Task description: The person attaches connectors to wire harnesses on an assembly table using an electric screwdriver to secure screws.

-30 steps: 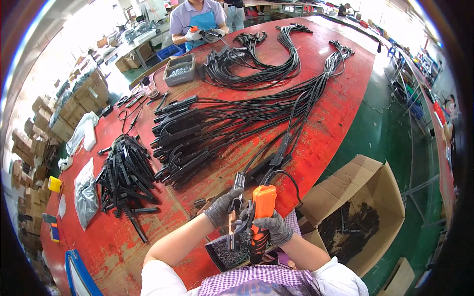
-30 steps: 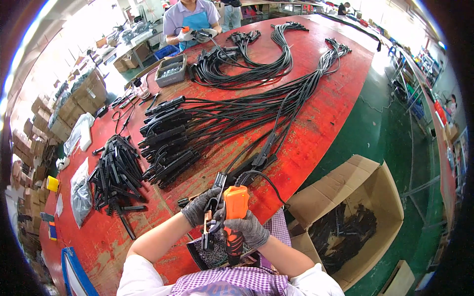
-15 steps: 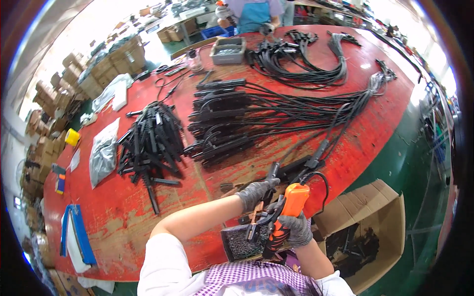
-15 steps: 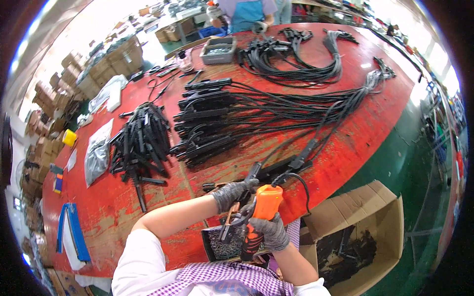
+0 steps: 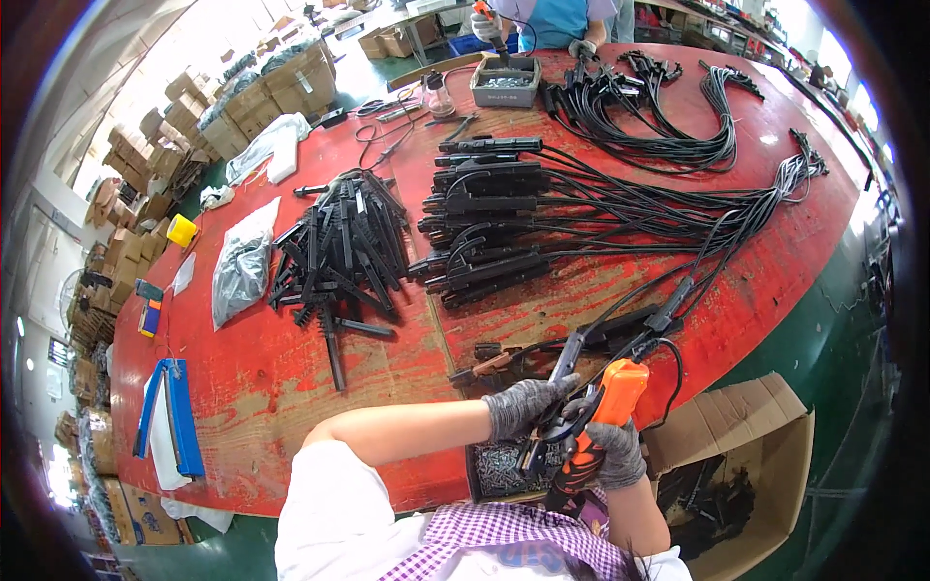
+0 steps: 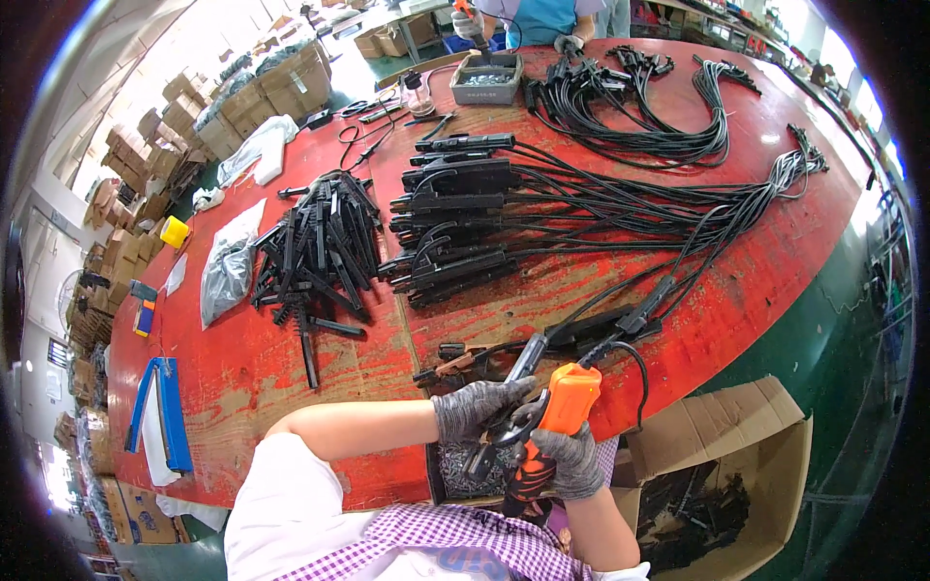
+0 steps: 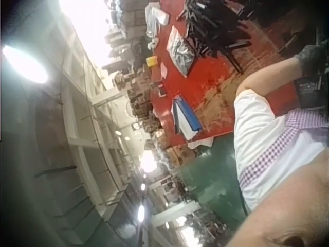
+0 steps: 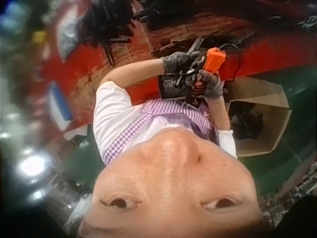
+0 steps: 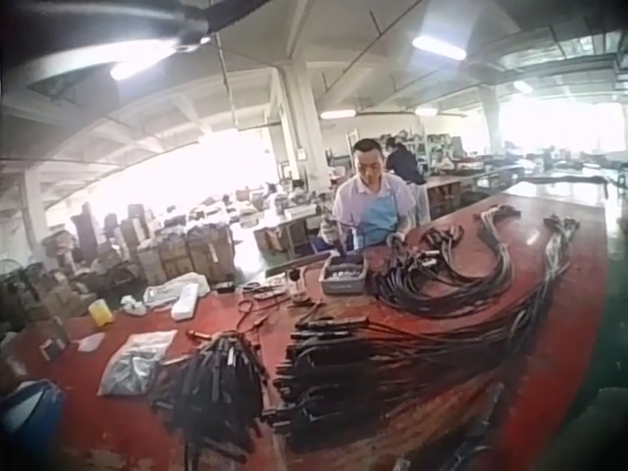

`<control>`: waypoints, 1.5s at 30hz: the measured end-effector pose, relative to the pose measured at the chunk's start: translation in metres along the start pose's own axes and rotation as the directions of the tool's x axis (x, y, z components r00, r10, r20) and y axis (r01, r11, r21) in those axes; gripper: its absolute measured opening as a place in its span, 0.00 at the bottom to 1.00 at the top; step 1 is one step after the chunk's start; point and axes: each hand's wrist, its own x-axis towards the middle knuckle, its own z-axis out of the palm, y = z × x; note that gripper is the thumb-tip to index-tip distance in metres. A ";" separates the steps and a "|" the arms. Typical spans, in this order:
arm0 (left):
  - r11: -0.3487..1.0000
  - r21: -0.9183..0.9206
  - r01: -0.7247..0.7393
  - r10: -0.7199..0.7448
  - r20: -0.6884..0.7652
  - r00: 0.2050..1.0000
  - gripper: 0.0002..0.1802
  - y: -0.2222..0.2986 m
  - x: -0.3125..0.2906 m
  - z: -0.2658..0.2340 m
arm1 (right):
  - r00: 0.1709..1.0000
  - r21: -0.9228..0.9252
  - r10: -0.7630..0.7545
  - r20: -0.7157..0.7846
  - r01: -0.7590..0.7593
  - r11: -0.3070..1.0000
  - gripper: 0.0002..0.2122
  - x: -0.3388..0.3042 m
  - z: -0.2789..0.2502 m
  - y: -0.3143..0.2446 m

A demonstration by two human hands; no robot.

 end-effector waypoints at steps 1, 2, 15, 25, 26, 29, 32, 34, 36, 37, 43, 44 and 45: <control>1.000 0.000 0.005 -0.005 0.002 1.000 0.17 0.002 -0.004 0.000 | 1.000 0.005 -0.005 -0.005 0.005 1.000 0.19 0.002 0.000 0.000; 0.997 0.076 0.011 -0.006 -0.069 0.998 0.16 0.003 -0.008 0.000 | 1.000 0.008 -0.008 -0.010 0.008 1.000 0.19 0.004 -0.001 0.000; 0.773 -0.629 0.076 0.184 0.338 0.923 0.22 -0.028 -0.014 -0.044 | 0.987 -0.105 -0.096 -0.126 0.083 0.991 0.20 -0.013 -0.020 -0.015; 0.410 -0.859 0.306 0.272 0.436 0.858 0.26 -0.034 -0.005 -0.037 | 0.726 -0.220 -0.680 -0.103 0.650 0.727 0.24 -0.032 -0.016 -0.023; 0.427 -0.833 0.350 0.285 0.492 0.823 0.27 -0.036 -0.004 -0.040 | 0.666 -0.220 -0.745 -0.048 0.720 0.658 0.22 -0.032 -0.021 -0.021; 0.433 -0.785 0.444 0.343 0.599 0.724 0.27 -0.044 -0.006 -0.043 | 0.578 -0.359 -0.810 0.097 0.779 0.513 0.18 -0.033 -0.024 -0.016; 0.400 -0.776 0.487 0.384 0.624 0.680 0.27 -0.049 -0.006 -0.049 | 0.583 -0.365 -0.809 0.080 0.772 0.520 0.17 -0.037 -0.025 -0.006; 0.367 -0.781 0.505 0.377 0.622 0.686 0.26 -0.047 -0.006 -0.052 | 0.589 -0.365 -0.804 0.080 0.768 0.526 0.16 -0.038 -0.027 -0.003; 0.343 -0.818 0.462 0.359 0.568 0.740 0.26 -0.050 -0.011 -0.053 | 0.601 -0.374 -0.795 0.076 0.757 0.536 0.16 -0.038 -0.030 0.001; 0.339 -0.820 0.461 0.358 0.565 0.743 0.26 -0.049 -0.013 -0.052 | 0.606 -0.377 -0.791 0.079 0.753 0.539 0.16 -0.037 -0.030 0.003; 0.422 -0.830 0.365 0.453 0.541 0.708 0.27 -0.048 -0.022 -0.061 | 0.617 -0.375 -0.785 0.060 0.743 0.555 0.16 -0.028 -0.026 0.012; 0.419 -0.830 0.368 0.452 0.542 0.708 0.27 -0.046 -0.023 -0.059 | 0.607 -0.390 -0.793 0.058 0.745 0.542 0.16 -0.027 -0.026 0.012; 0.508 -0.834 0.214 0.378 0.439 0.815 0.26 -0.044 -0.026 -0.055 | 0.608 -0.392 -0.792 0.057 0.743 0.543 0.16 -0.027 -0.025 0.012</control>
